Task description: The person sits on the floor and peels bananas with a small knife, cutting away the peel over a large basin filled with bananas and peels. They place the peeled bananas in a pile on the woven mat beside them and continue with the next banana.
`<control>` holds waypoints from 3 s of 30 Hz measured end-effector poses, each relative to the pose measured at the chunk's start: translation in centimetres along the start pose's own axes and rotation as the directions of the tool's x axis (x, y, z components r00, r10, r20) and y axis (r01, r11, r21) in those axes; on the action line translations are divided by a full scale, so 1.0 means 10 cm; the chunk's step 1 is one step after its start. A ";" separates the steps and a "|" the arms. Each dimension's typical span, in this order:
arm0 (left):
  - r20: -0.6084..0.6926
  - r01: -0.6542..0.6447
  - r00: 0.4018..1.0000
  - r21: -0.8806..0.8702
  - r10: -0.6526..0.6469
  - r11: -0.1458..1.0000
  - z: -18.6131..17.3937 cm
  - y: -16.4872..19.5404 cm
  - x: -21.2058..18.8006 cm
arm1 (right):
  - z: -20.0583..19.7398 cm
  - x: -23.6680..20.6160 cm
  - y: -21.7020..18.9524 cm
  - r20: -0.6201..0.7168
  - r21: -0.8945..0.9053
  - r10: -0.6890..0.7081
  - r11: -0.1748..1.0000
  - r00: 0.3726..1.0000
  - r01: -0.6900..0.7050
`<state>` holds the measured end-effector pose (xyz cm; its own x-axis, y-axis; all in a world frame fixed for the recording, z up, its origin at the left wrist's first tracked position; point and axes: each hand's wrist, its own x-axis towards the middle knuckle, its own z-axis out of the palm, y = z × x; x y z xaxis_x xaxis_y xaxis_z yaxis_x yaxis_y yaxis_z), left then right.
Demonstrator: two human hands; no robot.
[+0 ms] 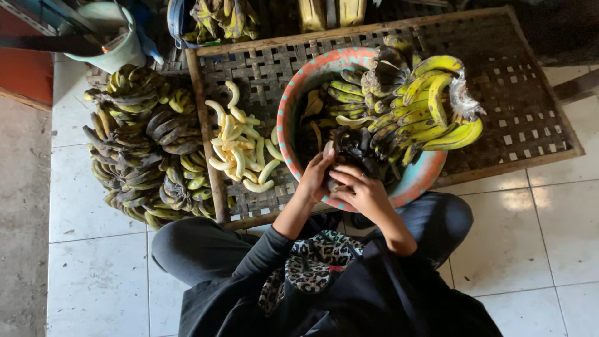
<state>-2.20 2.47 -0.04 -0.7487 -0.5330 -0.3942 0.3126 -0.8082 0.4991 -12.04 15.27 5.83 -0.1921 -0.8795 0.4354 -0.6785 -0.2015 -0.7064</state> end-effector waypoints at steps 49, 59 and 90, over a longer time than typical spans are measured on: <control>0.156 -0.724 0.687 0.238 0.710 0.648 0.24 0.25 -0.27 | 0.11 0.73 0.42 0.631 0.726 0.478 -0.089 0.611 -0.681; -0.034 -0.759 0.651 -0.023 0.758 0.651 0.02 0.38 0.00 | 0.01 0.59 0.49 0.600 0.706 0.499 0.039 0.626 -0.708; 0.260 -0.234 0.892 -0.433 0.369 0.871 0.00 0.26 -0.12 | 0.39 0.46 0.39 -0.081 0.566 0.621 0.672 0.779 -0.477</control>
<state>-0.46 0.97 1.71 -0.7049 -0.7085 0.0331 0.7001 -0.6876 0.1924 -12.76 8.72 2.93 -0.6288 -0.7757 -0.0540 0.0368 0.0396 -0.9985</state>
